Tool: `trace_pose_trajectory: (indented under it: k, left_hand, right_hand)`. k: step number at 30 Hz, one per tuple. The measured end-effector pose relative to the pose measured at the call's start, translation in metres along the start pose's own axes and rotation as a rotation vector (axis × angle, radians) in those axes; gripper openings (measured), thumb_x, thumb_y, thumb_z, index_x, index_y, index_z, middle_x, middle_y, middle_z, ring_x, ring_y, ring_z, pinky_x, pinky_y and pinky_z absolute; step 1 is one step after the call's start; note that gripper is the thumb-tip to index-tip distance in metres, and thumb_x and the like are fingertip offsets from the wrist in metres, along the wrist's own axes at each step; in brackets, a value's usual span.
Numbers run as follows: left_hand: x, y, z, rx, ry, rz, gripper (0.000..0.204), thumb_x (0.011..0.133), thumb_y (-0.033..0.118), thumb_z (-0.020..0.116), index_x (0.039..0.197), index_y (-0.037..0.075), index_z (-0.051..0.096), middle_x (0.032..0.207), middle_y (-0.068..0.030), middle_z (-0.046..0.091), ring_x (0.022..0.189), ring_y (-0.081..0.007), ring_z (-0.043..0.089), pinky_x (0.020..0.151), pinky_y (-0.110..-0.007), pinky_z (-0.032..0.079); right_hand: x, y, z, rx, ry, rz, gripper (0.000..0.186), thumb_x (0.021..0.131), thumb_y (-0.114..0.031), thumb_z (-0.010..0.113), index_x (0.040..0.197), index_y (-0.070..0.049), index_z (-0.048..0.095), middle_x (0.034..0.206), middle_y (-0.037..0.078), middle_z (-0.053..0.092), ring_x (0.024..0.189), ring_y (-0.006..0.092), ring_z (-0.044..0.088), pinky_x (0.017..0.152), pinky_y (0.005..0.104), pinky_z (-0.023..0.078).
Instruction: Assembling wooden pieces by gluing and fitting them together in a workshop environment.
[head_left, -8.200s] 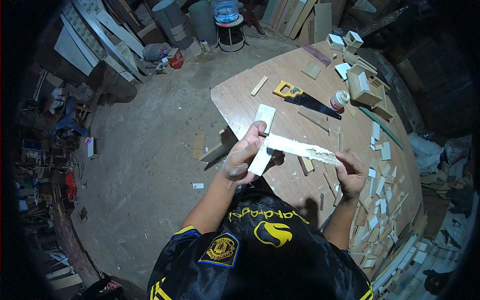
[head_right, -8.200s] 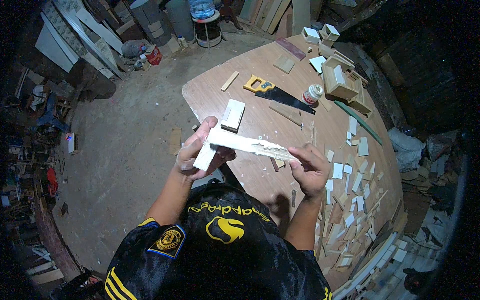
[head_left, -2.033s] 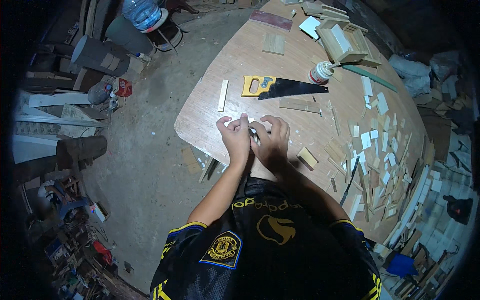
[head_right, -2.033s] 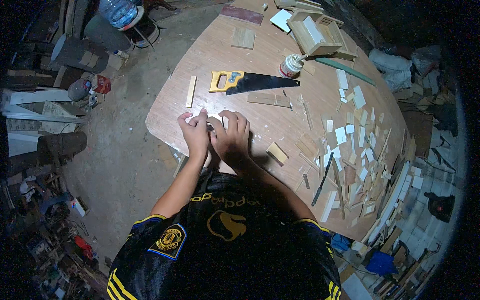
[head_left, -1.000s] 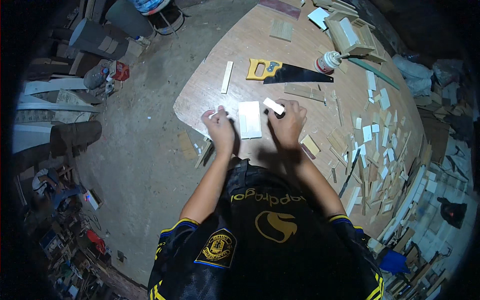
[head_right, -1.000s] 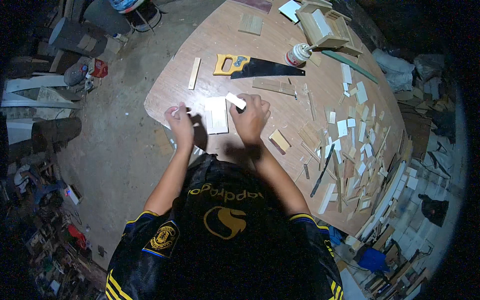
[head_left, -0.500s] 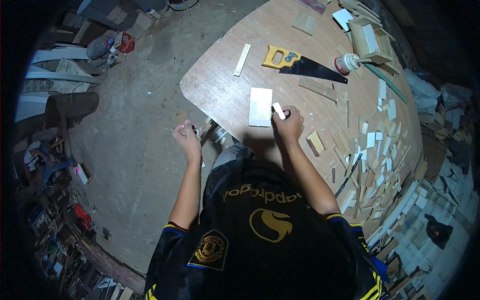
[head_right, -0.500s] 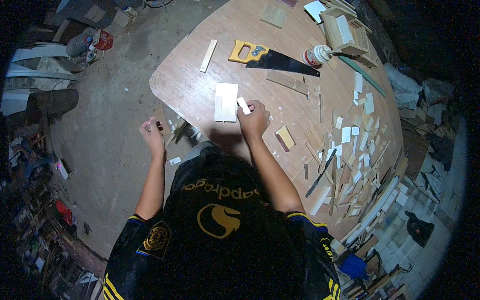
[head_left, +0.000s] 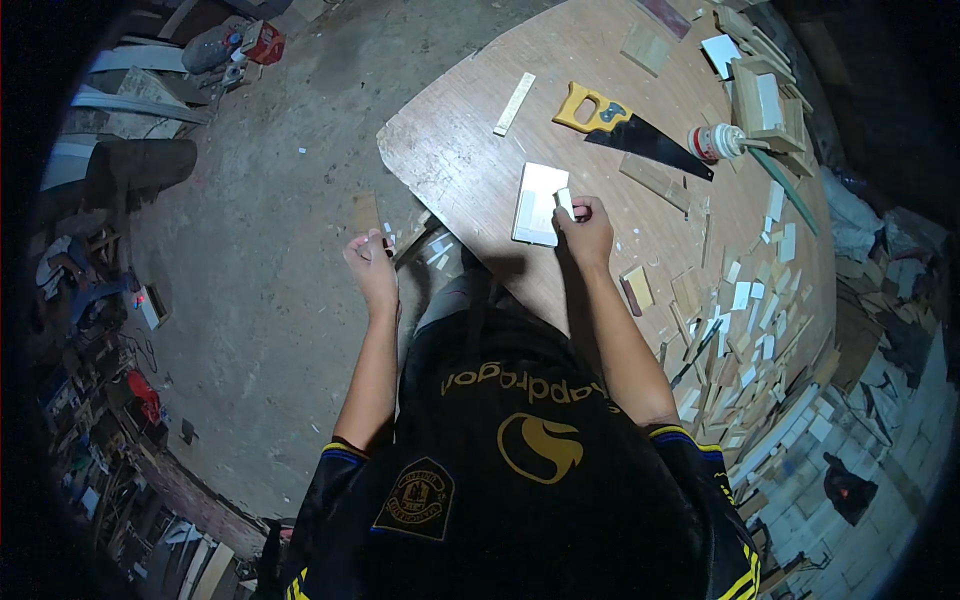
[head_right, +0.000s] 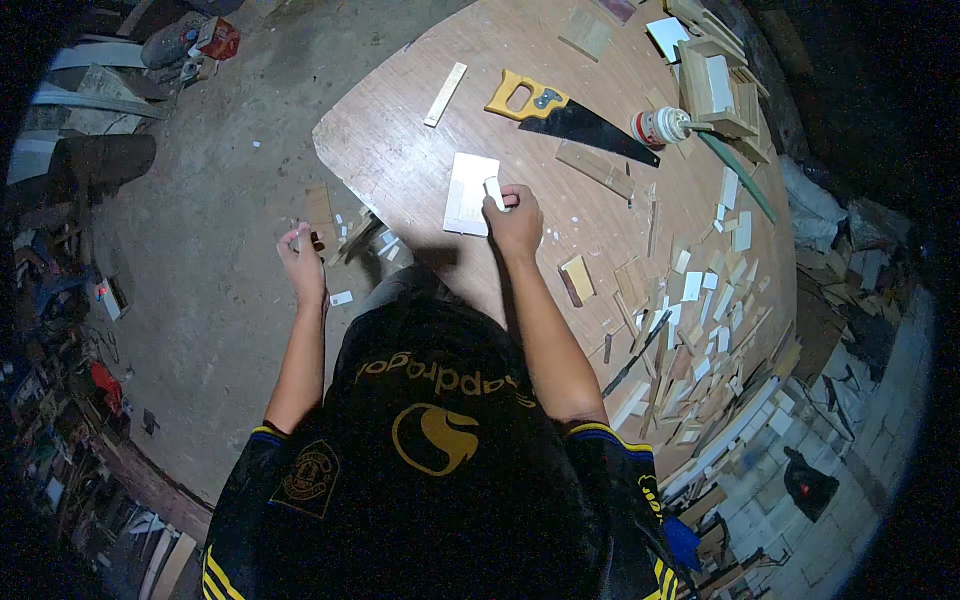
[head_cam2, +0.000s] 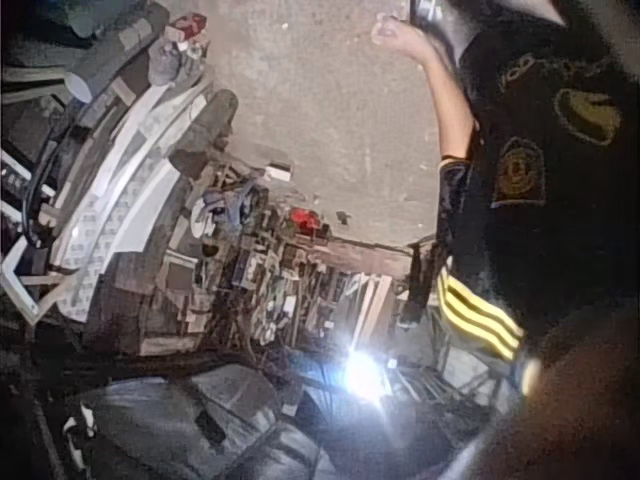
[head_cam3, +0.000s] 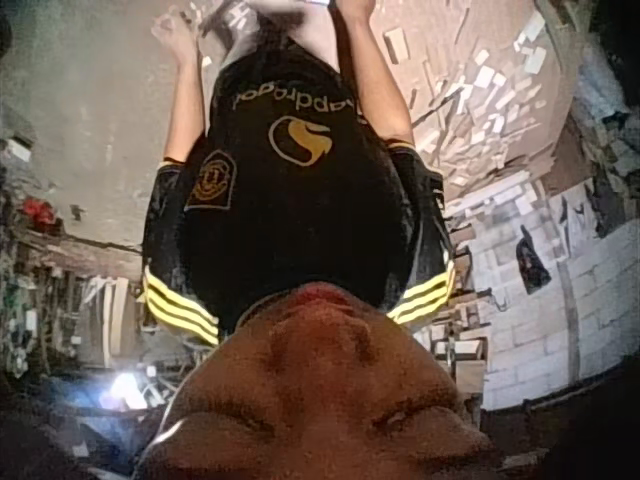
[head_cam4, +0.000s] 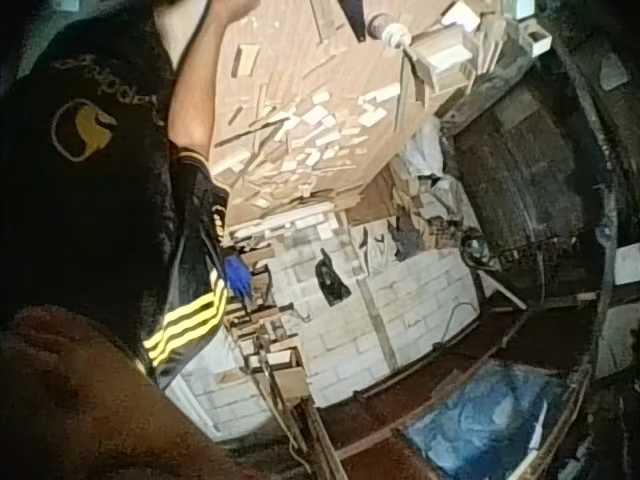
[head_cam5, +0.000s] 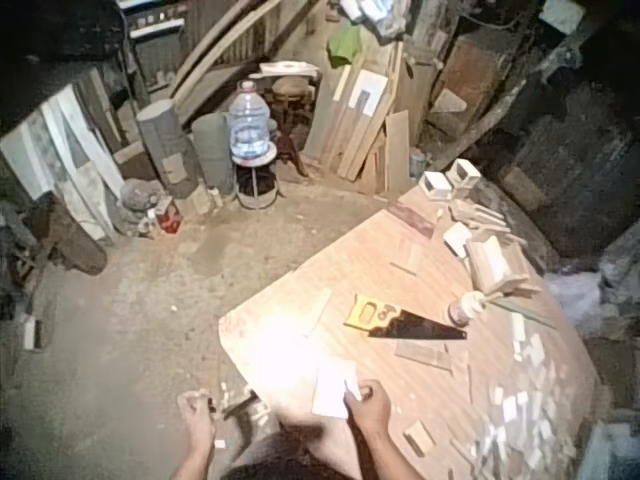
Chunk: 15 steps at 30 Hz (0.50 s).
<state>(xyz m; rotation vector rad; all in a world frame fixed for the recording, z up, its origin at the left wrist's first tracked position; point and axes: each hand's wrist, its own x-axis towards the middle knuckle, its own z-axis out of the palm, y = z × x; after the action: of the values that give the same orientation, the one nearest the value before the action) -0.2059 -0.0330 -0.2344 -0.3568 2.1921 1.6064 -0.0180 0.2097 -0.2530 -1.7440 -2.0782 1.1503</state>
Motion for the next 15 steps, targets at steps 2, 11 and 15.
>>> trace_pose_trajectory:
  k: [2,11,15]
  left_hand:
    - [0.002,-0.003,-0.003,0.0,0.002,0.008,0.031,0.095,0.028,0.056,0.106,0.005,0.04,0.079,-0.0067,0.062,0.07,-0.0112,0.052,0.064,-0.025,0.039]
    - [0.01,-0.02,-0.007,-0.015,-0.006,0.012,0.029,0.094,0.033,0.058,0.103,0.008,0.046,0.084,-0.0061,0.064,0.073,-0.0122,0.055,0.062,-0.025,0.037]
    - [0.009,-0.024,-0.01,-0.01,-0.008,0.029,0.028,0.094,0.033,0.057,0.103,0.009,0.046,0.084,-0.0051,0.063,0.072,-0.0109,0.054,0.06,-0.024,0.037]
  right_hand:
    - [-0.005,-0.006,-0.011,-0.156,0.016,-0.171,0.031,0.069,-0.025,0.073,0.094,-0.01,0.065,0.089,0.01,0.063,0.087,0.0301,0.059,0.076,0.0421,0.047]
    - [0.015,-0.011,-0.054,-0.536,-0.196,-0.702,0.033,0.066,-0.013,0.07,0.099,-0.016,0.066,0.105,0.008,0.056,0.104,0.0325,0.048,0.086,0.0447,0.04]
    - [0.024,-0.016,-0.053,-0.569,-0.236,-0.847,0.032,0.066,-0.011,0.071,0.097,-0.017,0.066,0.106,0.007,0.056,0.105,0.0318,0.048,0.086,0.0449,0.04]
